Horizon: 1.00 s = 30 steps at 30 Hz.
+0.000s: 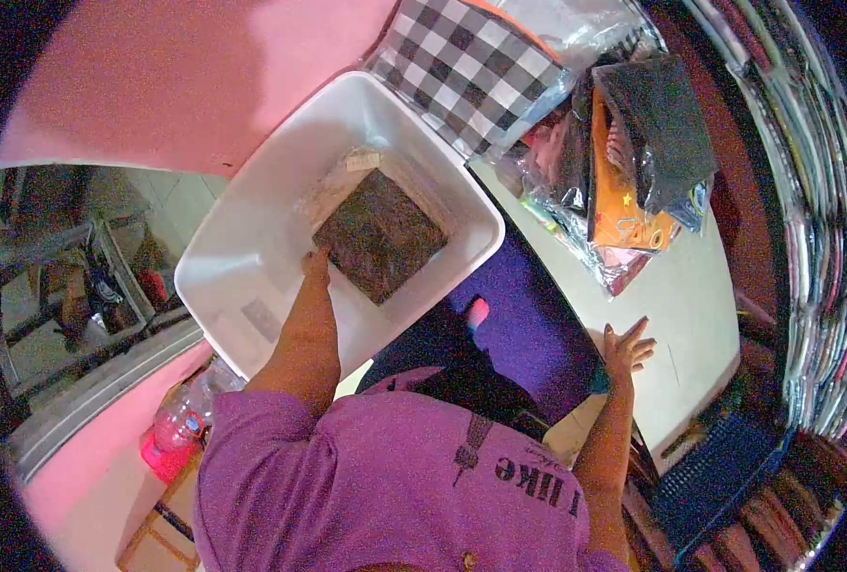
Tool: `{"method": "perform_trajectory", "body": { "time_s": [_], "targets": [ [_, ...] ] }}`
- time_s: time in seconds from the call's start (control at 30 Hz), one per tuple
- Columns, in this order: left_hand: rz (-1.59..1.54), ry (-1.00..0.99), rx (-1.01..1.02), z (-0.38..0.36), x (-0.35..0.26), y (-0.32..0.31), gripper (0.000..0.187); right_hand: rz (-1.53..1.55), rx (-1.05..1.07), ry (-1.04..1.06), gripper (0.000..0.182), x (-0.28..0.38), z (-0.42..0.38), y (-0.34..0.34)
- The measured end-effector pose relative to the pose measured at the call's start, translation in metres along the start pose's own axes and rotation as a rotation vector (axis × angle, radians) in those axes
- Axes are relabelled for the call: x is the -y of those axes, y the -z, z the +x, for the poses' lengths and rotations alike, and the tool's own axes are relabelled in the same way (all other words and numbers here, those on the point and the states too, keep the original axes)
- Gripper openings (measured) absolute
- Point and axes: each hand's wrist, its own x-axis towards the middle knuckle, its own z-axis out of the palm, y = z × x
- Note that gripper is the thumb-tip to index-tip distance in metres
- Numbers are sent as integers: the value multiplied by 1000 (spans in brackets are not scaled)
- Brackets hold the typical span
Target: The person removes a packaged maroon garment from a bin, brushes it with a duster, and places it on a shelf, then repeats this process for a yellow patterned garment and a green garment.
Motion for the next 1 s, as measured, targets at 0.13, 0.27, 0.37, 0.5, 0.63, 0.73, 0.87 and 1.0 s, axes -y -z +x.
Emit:
{"method": "perform_trajectory", "body": {
  "time_s": [0.13, 0.27, 0.37, 0.5, 0.63, 0.73, 0.87, 1.0],
  "targets": [
    [-635, 184, -112, -55, -79, 38, 39, -5, -9, 17, 99, -1, 0, -2],
    [-669, -36, -86, -80, -93, 45, 30, 43, -5, 18, 100, 9, -10, 5],
    [-923, -275, -19, -97, -104, 56, 28, 42, 13, 14, 101, 14, -12, 7],
    [-543, -656, 28, -147, -167, 111, 33, 37, 22, 0, 104, 21, -15, 10],
    [-454, -876, 93, -202, -222, 157, 38, 77, 155, 157, 97, 6, -21, 36],
    [-265, -909, 31, -252, -264, 186, 41, 514, -26, 657, 63, -66, -12, 53],
    [-212, -1161, -241, -315, -315, 205, 51, 877, -330, 253, 44, -179, -7, 76],
    [-389, -1203, -257, -426, -394, 175, 69, 794, -743, -116, 37, -315, 11, 61]
  ]
}}
